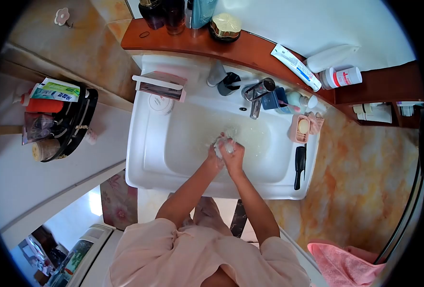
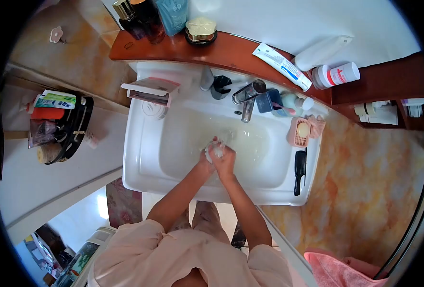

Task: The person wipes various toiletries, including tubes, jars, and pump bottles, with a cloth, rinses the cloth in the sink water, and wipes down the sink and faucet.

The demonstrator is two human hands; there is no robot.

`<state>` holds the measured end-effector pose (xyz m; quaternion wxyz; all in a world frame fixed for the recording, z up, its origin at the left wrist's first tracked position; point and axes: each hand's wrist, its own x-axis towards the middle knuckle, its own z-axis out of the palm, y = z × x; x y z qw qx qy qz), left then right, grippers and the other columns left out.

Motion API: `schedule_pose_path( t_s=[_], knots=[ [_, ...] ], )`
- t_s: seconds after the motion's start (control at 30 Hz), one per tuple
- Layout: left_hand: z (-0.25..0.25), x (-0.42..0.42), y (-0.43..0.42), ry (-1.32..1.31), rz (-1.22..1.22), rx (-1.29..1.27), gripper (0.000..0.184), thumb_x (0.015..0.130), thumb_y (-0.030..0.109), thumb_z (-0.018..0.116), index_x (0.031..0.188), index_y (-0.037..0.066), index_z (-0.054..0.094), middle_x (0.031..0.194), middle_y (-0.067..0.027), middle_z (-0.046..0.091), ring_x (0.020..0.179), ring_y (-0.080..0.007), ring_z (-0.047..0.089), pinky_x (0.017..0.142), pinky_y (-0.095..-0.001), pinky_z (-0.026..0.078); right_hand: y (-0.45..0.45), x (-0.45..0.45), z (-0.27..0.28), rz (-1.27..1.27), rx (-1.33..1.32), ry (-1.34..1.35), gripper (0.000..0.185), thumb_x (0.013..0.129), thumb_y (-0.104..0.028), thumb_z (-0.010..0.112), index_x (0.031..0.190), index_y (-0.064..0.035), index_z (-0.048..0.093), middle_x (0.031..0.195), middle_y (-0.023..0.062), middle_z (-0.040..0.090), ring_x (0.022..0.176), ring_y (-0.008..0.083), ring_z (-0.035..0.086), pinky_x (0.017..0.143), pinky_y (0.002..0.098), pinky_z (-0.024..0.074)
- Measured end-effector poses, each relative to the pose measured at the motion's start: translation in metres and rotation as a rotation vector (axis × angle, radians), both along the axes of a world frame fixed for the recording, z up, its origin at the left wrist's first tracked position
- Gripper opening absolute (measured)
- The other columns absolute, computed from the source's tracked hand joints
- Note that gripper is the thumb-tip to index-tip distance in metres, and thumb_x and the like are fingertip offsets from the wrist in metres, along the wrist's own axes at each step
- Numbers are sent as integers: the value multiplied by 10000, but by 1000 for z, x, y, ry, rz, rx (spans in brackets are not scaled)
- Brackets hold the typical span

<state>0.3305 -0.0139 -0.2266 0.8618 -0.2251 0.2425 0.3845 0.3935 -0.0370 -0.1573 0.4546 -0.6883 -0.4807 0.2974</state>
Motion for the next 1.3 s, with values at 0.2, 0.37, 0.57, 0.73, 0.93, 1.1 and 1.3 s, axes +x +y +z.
schedule_pose_path(
  t_s=[0.2, 0.37, 0.57, 0.73, 0.93, 1.1, 1.3],
  knots=[
    [-34, 1, 6, 819, -372, -24, 340, 870, 324, 563, 1152, 149, 494, 1003, -72, 551, 942, -213, 542, 736, -432, 493, 8, 60, -83, -302, -298, 21, 306, 808, -295, 658, 845, 9, 640, 565, 63, 531, 520, 110, 472, 496, 268, 394],
    [-78, -27, -3, 921, -280, 89, 521, 820, 353, 629, 1260, 200, 397, 1154, -68, 502, 955, -231, 492, 623, -479, 454, -32, 78, -181, -382, -106, -170, 373, 808, -225, 670, 1043, 31, 533, 903, 132, 597, 660, 151, 571, 601, 291, 460],
    [-30, -14, -5, 853, -509, 52, 663, 805, 424, 633, 1324, 246, 262, 1227, -67, 467, 1093, -310, 466, 727, -555, 432, -32, 78, -153, -112, -166, 461, 493, 665, 35, 680, 1110, -72, 497, 1029, 144, 533, 943, 309, 553, 823, 340, 450],
    [-53, -23, -6, 189, -421, 160, 534, 860, 479, 538, 1255, 133, 437, 1215, -108, 525, 1029, -217, 561, 798, -372, 490, -30, 24, -17, 219, -191, 63, 427, 648, 36, 696, 1037, -82, 567, 977, 121, 529, 854, 289, 552, 670, 343, 461],
    [28, -26, 20, 28, -470, 240, 348, 903, 382, 511, 1101, 99, 551, 918, -87, 614, 795, -219, 608, 721, -358, 518, -33, -7, 42, 307, -36, -229, 200, 673, -70, 716, 839, -57, 607, 812, 98, 548, 729, 298, 577, 590, 337, 448],
    [-24, -17, 0, -37, -202, 149, 309, 893, 292, 542, 1121, 84, 538, 899, -62, 595, 829, -178, 588, 740, -327, 494, -12, -14, 22, 7, 27, -44, 145, 754, -138, 666, 743, -14, 590, 675, 138, 550, 567, 261, 528, 558, 329, 431],
    [8, 5, 2, 743, -309, 138, 354, 860, 310, 583, 1122, 82, 511, 964, -74, 566, 858, -181, 555, 764, -334, 470, 12, 41, -65, -310, -204, 53, 223, 845, -177, 595, 734, 16, 601, 639, 176, 540, 527, 214, 456, 556, 322, 418]
  ],
)
